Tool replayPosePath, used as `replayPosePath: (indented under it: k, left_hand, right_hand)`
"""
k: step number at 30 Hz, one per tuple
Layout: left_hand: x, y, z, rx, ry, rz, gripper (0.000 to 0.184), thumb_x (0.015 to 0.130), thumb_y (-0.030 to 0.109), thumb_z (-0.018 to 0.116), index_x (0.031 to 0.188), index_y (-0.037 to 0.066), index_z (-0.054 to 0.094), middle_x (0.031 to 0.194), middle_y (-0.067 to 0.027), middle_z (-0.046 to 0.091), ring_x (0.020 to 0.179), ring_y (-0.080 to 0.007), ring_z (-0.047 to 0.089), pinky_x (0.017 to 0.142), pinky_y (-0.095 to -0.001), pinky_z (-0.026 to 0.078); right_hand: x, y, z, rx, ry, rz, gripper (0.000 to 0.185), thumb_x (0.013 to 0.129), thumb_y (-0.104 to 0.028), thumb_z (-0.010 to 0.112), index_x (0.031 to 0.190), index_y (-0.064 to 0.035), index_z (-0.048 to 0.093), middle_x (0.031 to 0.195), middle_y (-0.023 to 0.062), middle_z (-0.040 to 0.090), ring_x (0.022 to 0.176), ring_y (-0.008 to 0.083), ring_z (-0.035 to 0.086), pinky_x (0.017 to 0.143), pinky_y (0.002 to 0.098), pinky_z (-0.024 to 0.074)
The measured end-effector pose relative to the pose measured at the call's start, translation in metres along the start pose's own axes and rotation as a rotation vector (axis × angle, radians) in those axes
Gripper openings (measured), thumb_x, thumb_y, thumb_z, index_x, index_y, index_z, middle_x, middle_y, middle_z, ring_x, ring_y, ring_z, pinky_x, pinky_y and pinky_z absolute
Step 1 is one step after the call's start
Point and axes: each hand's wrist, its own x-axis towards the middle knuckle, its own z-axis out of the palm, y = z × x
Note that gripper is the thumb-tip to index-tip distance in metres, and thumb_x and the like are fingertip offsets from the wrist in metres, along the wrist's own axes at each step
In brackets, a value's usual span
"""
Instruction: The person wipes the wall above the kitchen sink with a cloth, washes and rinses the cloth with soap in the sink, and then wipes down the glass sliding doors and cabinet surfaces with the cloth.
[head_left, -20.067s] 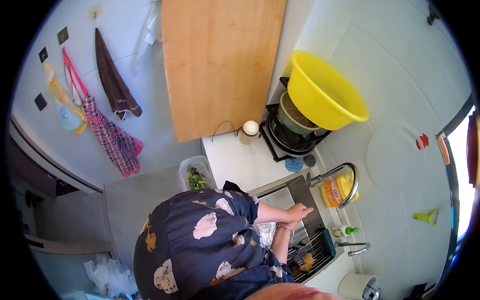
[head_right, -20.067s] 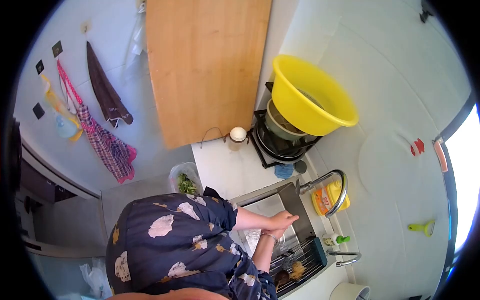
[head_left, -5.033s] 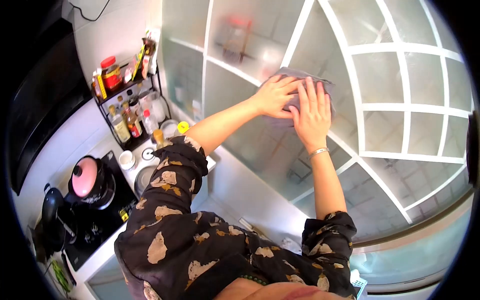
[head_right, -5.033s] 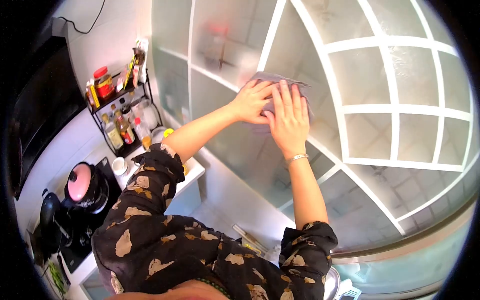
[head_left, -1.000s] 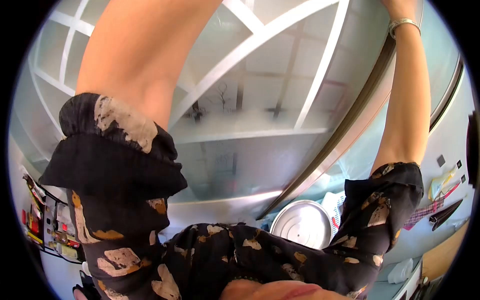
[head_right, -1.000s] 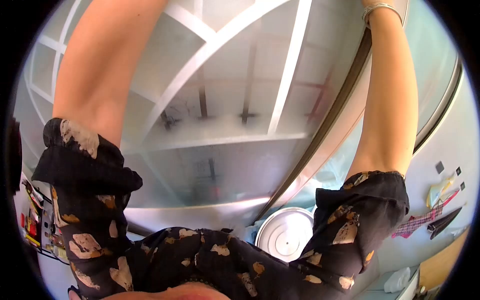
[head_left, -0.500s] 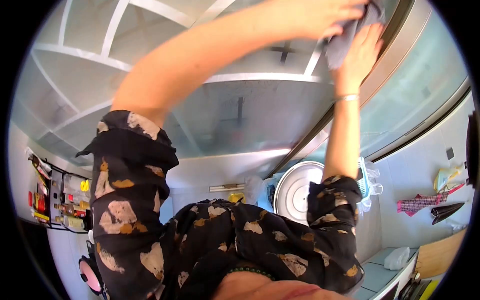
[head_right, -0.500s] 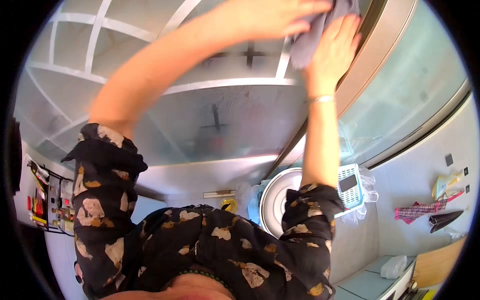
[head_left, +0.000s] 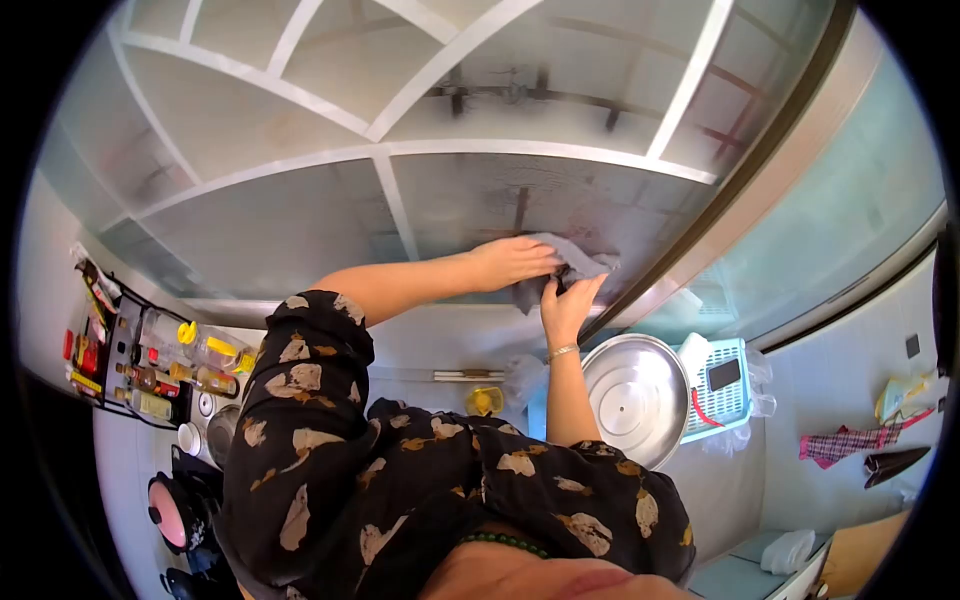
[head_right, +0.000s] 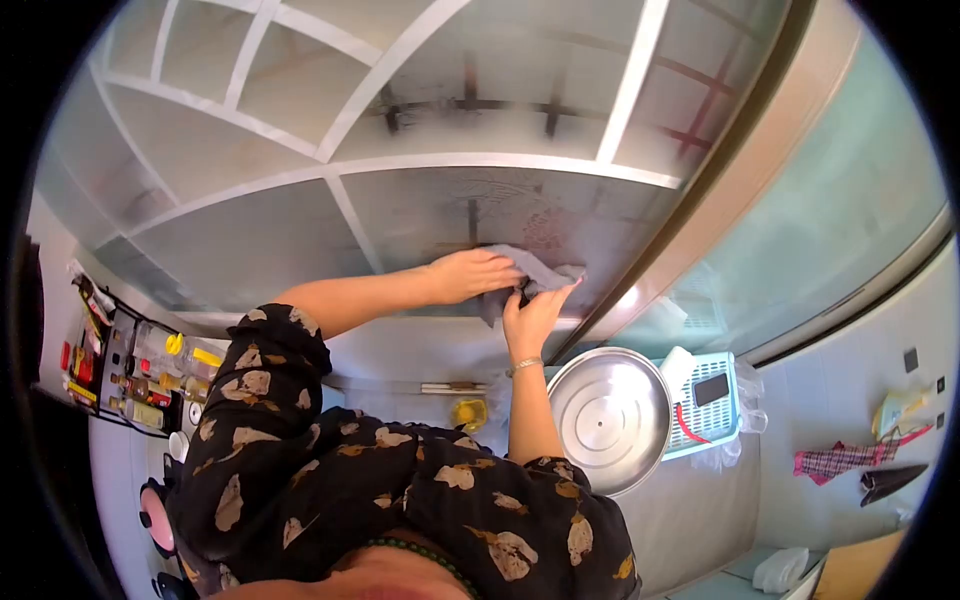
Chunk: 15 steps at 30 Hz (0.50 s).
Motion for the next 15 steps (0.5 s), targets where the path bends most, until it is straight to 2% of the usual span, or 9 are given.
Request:
replayPosePath:
  k: [4, 7, 8, 9, 11, 15]
  left_hand:
    - [-0.022, 0.007, -0.003, 0.037, -0.026, -0.006, 0.054, 0.083, 0.022, 0.046, 0.136, 0.016, 0.038, 0.144, 0.0007, 0.032, 0.131, -0.0149, 0.030, 0.104, -0.0300, 0.026]
    - [-0.004, -0.010, -0.024, 0.015, -0.035, -0.089, 0.052, 0.083, 0.021, 0.044, 0.135, 0.018, 0.039, 0.143, 0.0002, 0.034, 0.132, -0.0151, 0.029, 0.103, -0.0307, 0.027]
    - [0.003, -0.017, -0.029, 0.041, 0.016, -0.119, 0.056, 0.080, 0.026, 0.052, 0.134, 0.020, 0.040, 0.141, 0.0010, 0.036, 0.130, -0.0157, 0.032, 0.102, -0.0318, 0.029]
    - [0.013, -0.028, -0.038, 0.051, 0.015, -0.123, 0.056, 0.080, 0.026, 0.052, 0.134, 0.020, 0.040, 0.141, 0.0010, 0.036, 0.130, -0.0157, 0.032, 0.102, -0.0318, 0.029]
    - [0.030, -0.052, -0.065, 0.015, 0.128, -0.203, 0.065, 0.072, 0.036, 0.063, 0.131, 0.022, 0.043, 0.138, 0.0042, 0.040, 0.127, -0.0156, 0.036, 0.101, -0.0320, 0.030]
    - [0.044, -0.086, -0.107, 0.032, 0.216, -0.278, 0.072, 0.063, 0.044, 0.069, 0.128, 0.026, 0.046, 0.136, 0.0087, 0.041, 0.121, -0.0159, 0.040, 0.098, -0.0329, 0.033]
  right_hand:
    - [0.008, -0.006, -0.005, 0.173, 0.079, 0.006, 0.064, 0.077, -0.010, 0.058, 0.124, 0.0147, 0.024, 0.142, 0.0368, 0.000, 0.134, 0.0482, 0.001, 0.109, 0.0488, 0.0079]
    - [0.033, -0.006, -0.002, 0.090, 0.211, -0.063, 0.068, 0.085, -0.019, 0.051, 0.135, 0.0101, 0.015, 0.144, 0.0326, -0.001, 0.135, 0.0462, -0.001, 0.109, 0.0514, 0.0049]
    - [0.045, -0.007, -0.003, 0.041, 0.294, -0.111, 0.071, 0.087, -0.026, 0.047, 0.140, 0.0048, 0.011, 0.146, 0.0292, 0.002, 0.135, 0.0466, 0.001, 0.109, 0.0519, 0.0047]
    - [0.060, -0.012, -0.006, 0.048, 0.296, -0.119, 0.071, 0.087, -0.026, 0.047, 0.140, 0.0048, 0.011, 0.146, 0.0292, 0.002, 0.135, 0.0466, 0.001, 0.109, 0.0519, 0.0047]
    - [0.091, -0.027, -0.014, -0.016, 0.483, -0.164, 0.070, 0.086, -0.025, 0.045, 0.142, -0.0006, 0.010, 0.147, 0.0268, 0.006, 0.135, 0.0470, 0.004, 0.109, 0.0521, 0.0057]
    - [0.143, -0.057, -0.033, -0.041, 0.623, -0.270, 0.073, 0.082, -0.023, 0.049, 0.142, -0.0034, 0.013, 0.147, 0.0251, 0.009, 0.135, 0.0468, 0.006, 0.108, 0.0546, 0.0058]
